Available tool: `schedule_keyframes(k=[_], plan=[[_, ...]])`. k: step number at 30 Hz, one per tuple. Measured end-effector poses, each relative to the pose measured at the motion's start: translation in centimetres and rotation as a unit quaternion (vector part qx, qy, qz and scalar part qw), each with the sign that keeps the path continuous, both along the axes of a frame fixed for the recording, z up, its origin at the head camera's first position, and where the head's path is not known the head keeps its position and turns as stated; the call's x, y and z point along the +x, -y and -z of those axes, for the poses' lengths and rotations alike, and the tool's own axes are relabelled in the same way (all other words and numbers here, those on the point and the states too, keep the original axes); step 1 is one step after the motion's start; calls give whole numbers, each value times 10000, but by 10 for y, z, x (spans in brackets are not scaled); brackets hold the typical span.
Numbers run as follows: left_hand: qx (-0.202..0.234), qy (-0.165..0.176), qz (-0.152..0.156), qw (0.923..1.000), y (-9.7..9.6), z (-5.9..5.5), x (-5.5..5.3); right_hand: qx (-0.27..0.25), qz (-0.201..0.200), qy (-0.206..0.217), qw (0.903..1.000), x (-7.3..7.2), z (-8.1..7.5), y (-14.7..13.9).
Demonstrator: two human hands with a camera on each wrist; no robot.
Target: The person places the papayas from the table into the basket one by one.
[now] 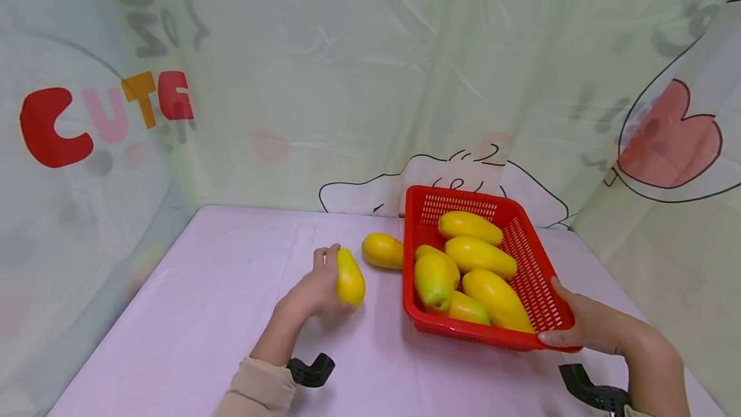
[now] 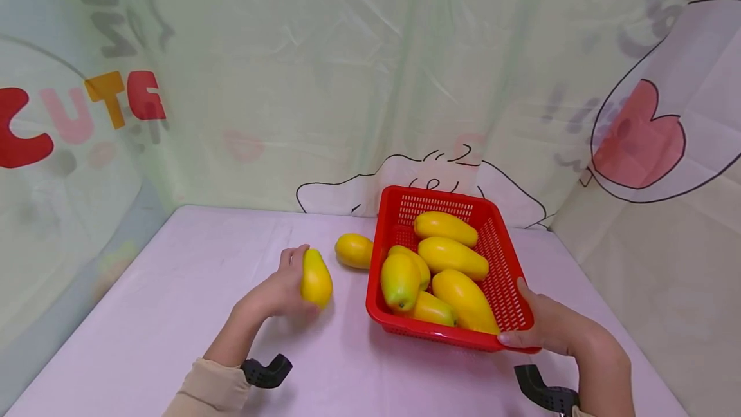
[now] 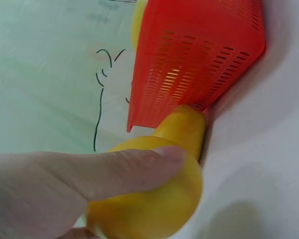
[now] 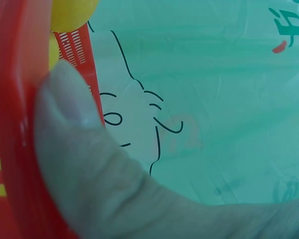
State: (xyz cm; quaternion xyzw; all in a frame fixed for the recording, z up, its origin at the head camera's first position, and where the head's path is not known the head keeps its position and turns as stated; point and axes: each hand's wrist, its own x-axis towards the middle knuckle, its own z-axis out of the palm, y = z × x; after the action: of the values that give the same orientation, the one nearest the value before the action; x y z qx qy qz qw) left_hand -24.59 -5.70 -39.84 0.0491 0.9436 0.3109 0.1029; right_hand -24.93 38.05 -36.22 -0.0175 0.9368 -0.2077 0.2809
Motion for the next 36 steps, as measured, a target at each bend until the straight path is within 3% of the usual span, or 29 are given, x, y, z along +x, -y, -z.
schedule_keyframes(k=[4, 10, 20, 30, 36], plan=[[284, -241, -577, 9976, 3, -3, -4, -72, 16, 0, 10000, 1, 0, -1], [767, -599, -1314, 9865, 4, -9, -7, 14, -9, -41, 10000, 1, 0, -1], [1157, -1401, -1968, 9635, 8, -22, -6, -12, -8, -62, 10000, 2, -1, -1], [1363, -1836, -1934, 9541, 7, -27, -4, 28, 22, -41, 10000, 2, -1, 1], [1769, -2517, -1620, 9376, 3, -28, -4, 44, 22, -34, 10000, 1, 0, 0]])
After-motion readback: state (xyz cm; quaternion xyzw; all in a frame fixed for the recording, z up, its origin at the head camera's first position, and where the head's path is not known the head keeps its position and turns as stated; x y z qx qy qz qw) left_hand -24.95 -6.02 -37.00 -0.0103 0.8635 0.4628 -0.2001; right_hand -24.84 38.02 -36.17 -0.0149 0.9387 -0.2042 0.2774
